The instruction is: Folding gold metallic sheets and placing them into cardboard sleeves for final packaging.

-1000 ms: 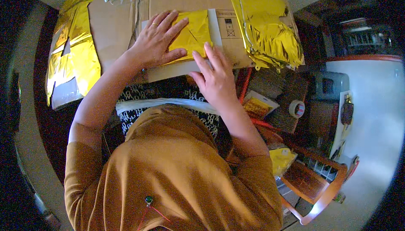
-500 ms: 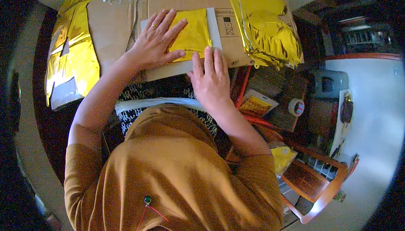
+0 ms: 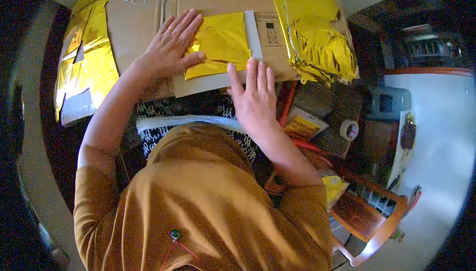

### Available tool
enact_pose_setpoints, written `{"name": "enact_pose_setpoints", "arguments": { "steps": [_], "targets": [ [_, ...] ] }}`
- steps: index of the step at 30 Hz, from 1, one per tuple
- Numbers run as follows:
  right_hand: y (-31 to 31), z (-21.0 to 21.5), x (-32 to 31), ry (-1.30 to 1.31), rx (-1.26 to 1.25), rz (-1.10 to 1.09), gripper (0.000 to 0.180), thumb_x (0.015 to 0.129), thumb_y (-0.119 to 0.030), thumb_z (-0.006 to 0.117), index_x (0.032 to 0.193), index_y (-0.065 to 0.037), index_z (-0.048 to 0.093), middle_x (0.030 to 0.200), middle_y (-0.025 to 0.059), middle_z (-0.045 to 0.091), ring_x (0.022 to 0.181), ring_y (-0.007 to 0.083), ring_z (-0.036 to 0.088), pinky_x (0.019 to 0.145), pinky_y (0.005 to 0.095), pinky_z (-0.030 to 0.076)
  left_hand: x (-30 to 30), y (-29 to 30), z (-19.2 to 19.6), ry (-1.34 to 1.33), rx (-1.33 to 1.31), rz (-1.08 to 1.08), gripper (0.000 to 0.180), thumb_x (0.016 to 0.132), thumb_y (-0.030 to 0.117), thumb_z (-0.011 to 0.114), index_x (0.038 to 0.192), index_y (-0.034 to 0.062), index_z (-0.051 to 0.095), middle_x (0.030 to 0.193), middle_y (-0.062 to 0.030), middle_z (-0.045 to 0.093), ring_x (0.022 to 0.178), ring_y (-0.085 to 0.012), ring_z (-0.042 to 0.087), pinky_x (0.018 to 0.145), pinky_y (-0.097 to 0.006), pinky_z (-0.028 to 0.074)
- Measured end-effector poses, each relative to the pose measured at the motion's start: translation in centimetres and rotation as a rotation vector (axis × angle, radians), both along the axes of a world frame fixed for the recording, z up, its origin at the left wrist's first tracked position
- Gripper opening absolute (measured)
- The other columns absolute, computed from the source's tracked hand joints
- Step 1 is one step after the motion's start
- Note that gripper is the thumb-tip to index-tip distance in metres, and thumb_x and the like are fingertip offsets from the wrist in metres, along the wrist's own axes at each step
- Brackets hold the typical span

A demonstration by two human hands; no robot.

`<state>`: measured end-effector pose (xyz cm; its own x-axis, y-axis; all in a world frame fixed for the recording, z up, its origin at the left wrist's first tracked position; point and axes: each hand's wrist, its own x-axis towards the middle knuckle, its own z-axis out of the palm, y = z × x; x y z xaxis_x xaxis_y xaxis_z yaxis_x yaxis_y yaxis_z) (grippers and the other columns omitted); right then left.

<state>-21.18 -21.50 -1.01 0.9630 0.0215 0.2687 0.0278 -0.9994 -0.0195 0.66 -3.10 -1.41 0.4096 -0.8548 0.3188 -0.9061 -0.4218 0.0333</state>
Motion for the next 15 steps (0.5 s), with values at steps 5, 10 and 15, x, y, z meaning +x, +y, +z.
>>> {"name": "enact_pose_setpoints", "arguments": {
  "steps": [5, 10, 15],
  "targets": [
    [-0.1, 0.1, 0.1, 0.014, -0.012, 0.007, 0.061, 0.092, -0.030, 0.066, 0.147, -0.011, 0.047, 0.139, 0.0359, 0.047, 0.128, 0.0510, 0.047, 0.111, 0.0600, 0.033, 1.6, 1.3, 0.9, -0.011, -0.121, 0.165, 0.082, 0.096, 0.057, 0.052, 0.151, -0.0016, 0.035, 0.156, -0.0236, 0.037, 0.146, -0.0372, 0.033, 0.120, -0.051, 0.024],
    [-0.1, 0.2, 0.1, 0.043, -0.035, 0.006, 0.062, 0.091, -0.031, 0.067, 0.147, -0.011, 0.047, 0.140, 0.0355, 0.046, 0.129, 0.0498, 0.046, 0.113, 0.0589, 0.031, -3.6, -2.1, 2.5, 0.072, -0.071, 0.088, 0.077, 0.095, 0.050, 0.057, 0.150, -0.0007, 0.037, 0.156, -0.0215, 0.038, 0.146, -0.0383, 0.033, 0.120, -0.052, 0.024],
    [-0.1, 0.8, 0.0, 0.051, -0.027, 0.019, 0.061, 0.091, -0.032, 0.068, 0.145, -0.012, 0.049, 0.139, 0.0340, 0.048, 0.128, 0.0489, 0.048, 0.112, 0.0589, 0.033, -4.9, -1.7, -0.4, 0.048, -0.012, 0.104, 0.081, 0.096, 0.060, 0.047, 0.149, -0.0007, 0.041, 0.157, -0.0211, 0.037, 0.147, -0.0412, 0.030, 0.121, -0.054, 0.021]
  ]
}}
